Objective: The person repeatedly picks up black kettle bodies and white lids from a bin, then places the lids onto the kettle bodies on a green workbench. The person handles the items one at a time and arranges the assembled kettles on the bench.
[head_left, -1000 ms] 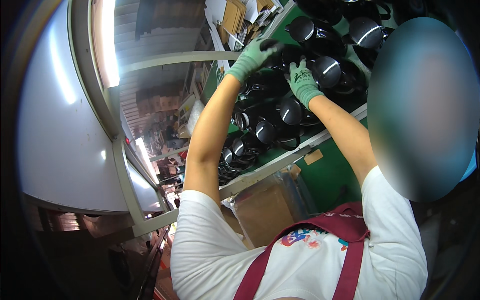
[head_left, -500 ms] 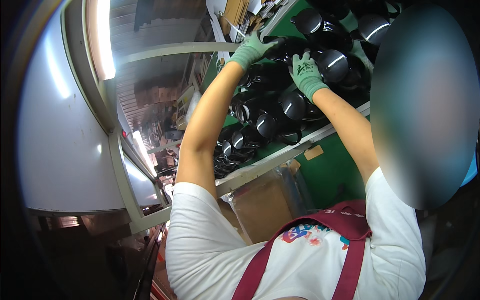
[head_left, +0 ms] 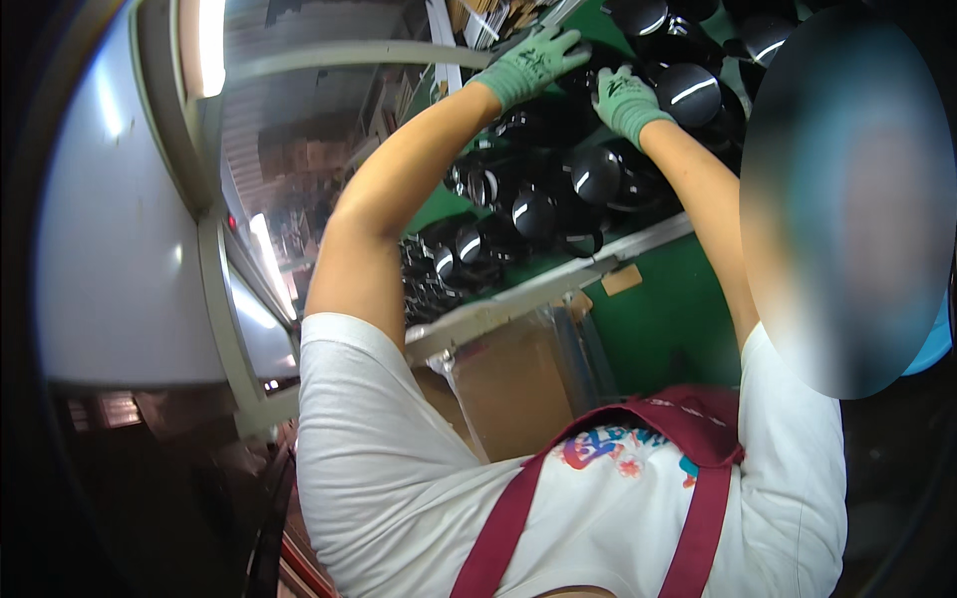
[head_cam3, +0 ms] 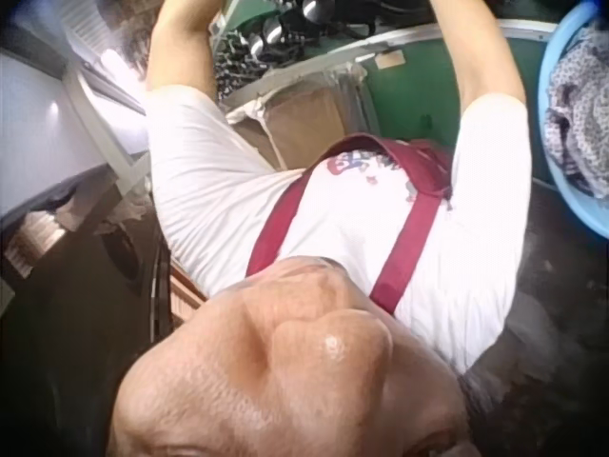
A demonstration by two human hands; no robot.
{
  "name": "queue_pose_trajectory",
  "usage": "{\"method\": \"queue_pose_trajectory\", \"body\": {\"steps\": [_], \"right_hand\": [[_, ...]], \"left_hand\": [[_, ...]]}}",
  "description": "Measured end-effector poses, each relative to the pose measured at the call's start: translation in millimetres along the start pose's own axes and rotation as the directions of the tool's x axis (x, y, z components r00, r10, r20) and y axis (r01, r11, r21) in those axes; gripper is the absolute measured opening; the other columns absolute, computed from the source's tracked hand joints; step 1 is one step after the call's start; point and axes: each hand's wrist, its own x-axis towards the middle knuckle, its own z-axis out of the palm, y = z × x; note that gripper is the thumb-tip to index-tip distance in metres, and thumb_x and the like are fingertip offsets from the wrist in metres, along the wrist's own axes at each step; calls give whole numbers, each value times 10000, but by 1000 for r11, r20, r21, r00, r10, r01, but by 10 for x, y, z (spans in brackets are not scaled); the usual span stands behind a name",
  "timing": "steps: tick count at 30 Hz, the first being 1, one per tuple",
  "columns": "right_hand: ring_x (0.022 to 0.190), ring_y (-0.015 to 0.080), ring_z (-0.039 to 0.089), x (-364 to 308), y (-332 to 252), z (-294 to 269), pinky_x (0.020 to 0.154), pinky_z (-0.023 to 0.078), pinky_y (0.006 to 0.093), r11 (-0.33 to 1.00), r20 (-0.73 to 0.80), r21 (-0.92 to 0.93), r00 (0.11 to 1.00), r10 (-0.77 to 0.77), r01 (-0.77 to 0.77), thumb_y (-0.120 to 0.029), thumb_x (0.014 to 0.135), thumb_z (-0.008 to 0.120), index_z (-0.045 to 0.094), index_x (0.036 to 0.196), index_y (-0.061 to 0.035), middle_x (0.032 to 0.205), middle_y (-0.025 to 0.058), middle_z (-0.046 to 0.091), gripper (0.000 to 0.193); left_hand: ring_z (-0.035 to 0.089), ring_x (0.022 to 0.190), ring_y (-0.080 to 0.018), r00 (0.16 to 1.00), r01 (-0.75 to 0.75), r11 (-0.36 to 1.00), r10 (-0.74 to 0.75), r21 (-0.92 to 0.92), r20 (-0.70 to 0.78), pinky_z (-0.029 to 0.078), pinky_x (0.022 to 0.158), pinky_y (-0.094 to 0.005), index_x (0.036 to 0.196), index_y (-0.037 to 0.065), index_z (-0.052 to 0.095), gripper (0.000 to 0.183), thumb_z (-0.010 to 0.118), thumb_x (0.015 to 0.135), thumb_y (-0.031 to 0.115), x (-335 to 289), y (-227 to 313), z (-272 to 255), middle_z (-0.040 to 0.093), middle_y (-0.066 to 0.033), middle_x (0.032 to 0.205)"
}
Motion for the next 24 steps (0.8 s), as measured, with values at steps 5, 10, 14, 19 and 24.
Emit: {"method": "queue_pose_trajectory", "body": {"steps": [5, 10, 14, 19, 24], "right_hand": [[1218, 401, 514, -541, -179, 2, 972, 479, 459, 999, -507, 30, 862, -20, 41, -387, 884, 643, 459, 1327, -38, 1411, 259, 435, 593], [956, 350, 590, -2071, -455, 265, 821, 521, 436, 827, -324, 357, 888, -327, 435, -253, 843, 657, 574, 1168, -85, 1154, 152, 562, 376], [1113, 386, 518, -2193, -360, 1153, 949, 446, 502, 982, 110, 148, 985, -132, 116, -492, 797, 676, 595, 1198, -149, 1269, 197, 474, 533], [1158, 401, 490, -2157, -351, 1093, 940, 464, 522, 985, 88, 156, 992, -86, 72, -369, 799, 727, 606, 1168, -190, 1320, 188, 433, 427], [1149, 396, 536, -2266, -102, 1077, 938, 497, 497, 962, 68, 240, 986, -152, 132, -251, 809, 734, 580, 1156, -181, 1327, 191, 442, 386]], "left_hand": [[545, 1134, -420, 656, 747, 525, -682, -407, 324, 449, 974, -487, 1368, 48, 439, 898, 858, 590, 208, -214, 426, -557, 526, -242, 1234], [659, 1027, -359, 427, 840, 485, -317, -243, 847, 546, 858, -482, 1440, 72, 386, 966, 775, 715, 578, -1070, 717, -307, 587, -223, 1286], [447, 1293, -448, 380, 891, 412, -445, -191, 811, 410, 1057, -514, 1427, 5, 372, 1104, 767, 642, 672, -1212, 1570, -70, 462, -278, 1385], [518, 1210, -459, 330, 932, 114, -658, -344, 677, 470, 1009, -491, 1396, 82, 406, 942, 859, 639, 413, -1252, 1975, -115, 416, -259, 1381], [502, 1202, -463, 782, 517, 802, -302, -297, 546, 463, 1029, -477, 1446, 133, 350, 1078, 897, 519, 198, -1309, 2058, -285, 361, -224, 1395]]}}
